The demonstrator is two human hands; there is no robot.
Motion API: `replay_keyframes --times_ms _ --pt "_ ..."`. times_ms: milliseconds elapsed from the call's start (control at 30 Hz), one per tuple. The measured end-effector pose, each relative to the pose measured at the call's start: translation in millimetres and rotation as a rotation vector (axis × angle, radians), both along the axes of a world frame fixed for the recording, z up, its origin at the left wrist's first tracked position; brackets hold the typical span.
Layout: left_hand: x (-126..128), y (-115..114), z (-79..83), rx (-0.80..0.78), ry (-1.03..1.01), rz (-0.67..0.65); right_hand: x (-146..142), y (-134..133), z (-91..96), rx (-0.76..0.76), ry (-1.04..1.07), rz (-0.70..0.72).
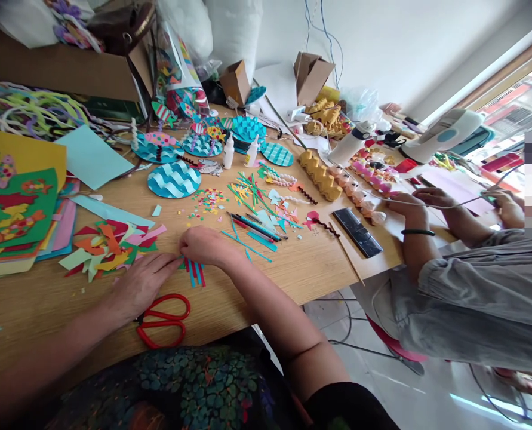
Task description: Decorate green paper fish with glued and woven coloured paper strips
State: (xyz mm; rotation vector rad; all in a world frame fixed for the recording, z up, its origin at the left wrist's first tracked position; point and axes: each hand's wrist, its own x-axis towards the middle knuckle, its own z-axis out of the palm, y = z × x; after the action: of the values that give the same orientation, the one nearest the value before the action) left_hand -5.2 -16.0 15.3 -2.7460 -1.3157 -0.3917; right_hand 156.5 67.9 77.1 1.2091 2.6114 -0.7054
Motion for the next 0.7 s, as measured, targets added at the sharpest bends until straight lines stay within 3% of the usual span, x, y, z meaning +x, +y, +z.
replay_keyframes --times_ms 700 --pt "0.6 -1.1 2.4 0.006 0.008 0.005 -6.7 -4.0 4.0 0.017 -0.088 0.0"
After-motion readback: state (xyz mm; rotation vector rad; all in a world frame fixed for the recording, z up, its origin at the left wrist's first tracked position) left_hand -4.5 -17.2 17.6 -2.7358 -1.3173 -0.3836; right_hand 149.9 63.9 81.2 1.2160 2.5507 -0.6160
